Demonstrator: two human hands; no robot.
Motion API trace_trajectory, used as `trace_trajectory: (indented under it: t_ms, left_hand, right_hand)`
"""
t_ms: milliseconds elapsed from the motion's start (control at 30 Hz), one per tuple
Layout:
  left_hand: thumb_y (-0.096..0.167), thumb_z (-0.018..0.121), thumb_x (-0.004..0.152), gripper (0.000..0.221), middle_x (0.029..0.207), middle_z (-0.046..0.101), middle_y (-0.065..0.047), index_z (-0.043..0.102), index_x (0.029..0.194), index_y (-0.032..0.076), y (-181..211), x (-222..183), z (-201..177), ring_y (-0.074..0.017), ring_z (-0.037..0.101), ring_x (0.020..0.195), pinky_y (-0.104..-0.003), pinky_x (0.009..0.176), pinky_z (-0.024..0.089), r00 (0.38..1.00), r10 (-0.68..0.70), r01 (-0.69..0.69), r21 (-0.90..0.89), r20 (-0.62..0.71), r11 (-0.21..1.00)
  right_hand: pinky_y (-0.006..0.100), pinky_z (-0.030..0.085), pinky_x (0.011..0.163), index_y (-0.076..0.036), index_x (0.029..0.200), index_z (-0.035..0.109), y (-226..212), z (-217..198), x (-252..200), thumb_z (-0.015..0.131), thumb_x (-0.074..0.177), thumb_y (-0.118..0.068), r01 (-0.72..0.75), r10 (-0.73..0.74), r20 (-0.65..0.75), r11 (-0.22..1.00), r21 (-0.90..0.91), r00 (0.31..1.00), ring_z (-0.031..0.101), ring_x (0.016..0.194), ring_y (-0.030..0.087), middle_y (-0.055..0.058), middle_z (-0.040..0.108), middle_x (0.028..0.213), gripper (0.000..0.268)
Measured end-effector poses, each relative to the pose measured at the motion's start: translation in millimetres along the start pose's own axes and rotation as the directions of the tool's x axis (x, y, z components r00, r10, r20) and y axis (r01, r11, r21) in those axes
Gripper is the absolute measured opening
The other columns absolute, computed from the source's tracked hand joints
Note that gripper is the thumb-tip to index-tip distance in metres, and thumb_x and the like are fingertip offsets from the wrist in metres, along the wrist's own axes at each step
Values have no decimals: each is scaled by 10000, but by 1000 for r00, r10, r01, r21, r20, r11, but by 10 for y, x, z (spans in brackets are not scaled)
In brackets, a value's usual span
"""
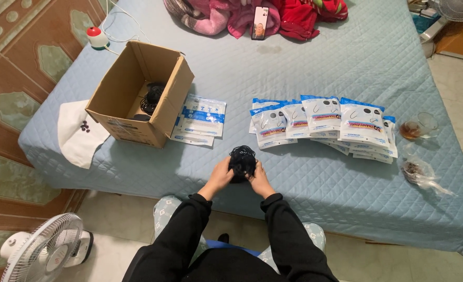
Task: Inspecting black face masks and packing them into a cardboard box
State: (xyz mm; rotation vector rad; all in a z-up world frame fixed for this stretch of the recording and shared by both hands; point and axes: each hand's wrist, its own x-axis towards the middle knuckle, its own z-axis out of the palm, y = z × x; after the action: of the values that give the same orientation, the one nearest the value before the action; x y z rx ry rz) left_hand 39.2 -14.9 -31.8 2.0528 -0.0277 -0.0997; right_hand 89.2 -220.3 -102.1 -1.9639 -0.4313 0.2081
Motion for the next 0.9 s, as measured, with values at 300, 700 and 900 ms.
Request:
trace_trajectory:
  t_ms: [300, 700, 900]
  left_hand:
    - [471, 553, 1069, 538, 1297, 681, -230, 630, 1381, 39, -166, -484, 24, -371, 627, 1232, -491, 1023, 492, 948, -315, 292, -486, 35, 824]
    - [394, 659, 969, 714, 1534, 478, -196, 421, 1556, 64, 161, -1025, -195, -377, 387, 1454, -532, 1219, 194, 832, 549, -489, 366, -75, 791]
    - [337, 916, 725, 1024, 1437, 572, -259, 396, 1594, 179, 81, -1184, -661, -442, 537, 1329, -522, 1068, 480, 963, -15, 99, -300, 269, 949]
  right_hand:
    - [214, 561, 630, -99, 1491, 373, -188, 65, -370, 764, 918, -73, -191, 198, 41, 842, 504, 979, 665, 711, 114, 25, 670, 835, 695]
    - [300, 506, 783, -289, 1531, 400, -1110, 82, -549, 776, 809, -216, -232, 224, 228, 973, 8, 948, 649, 832, 137, -20, 730, 894, 818]
    - [272, 501, 965, -243, 1616, 333, -1428, 178, -540, 802, 838, -84, -113, 2, 446, 968, 223, 895, 646, 900, 79, 2, 736, 935, 922]
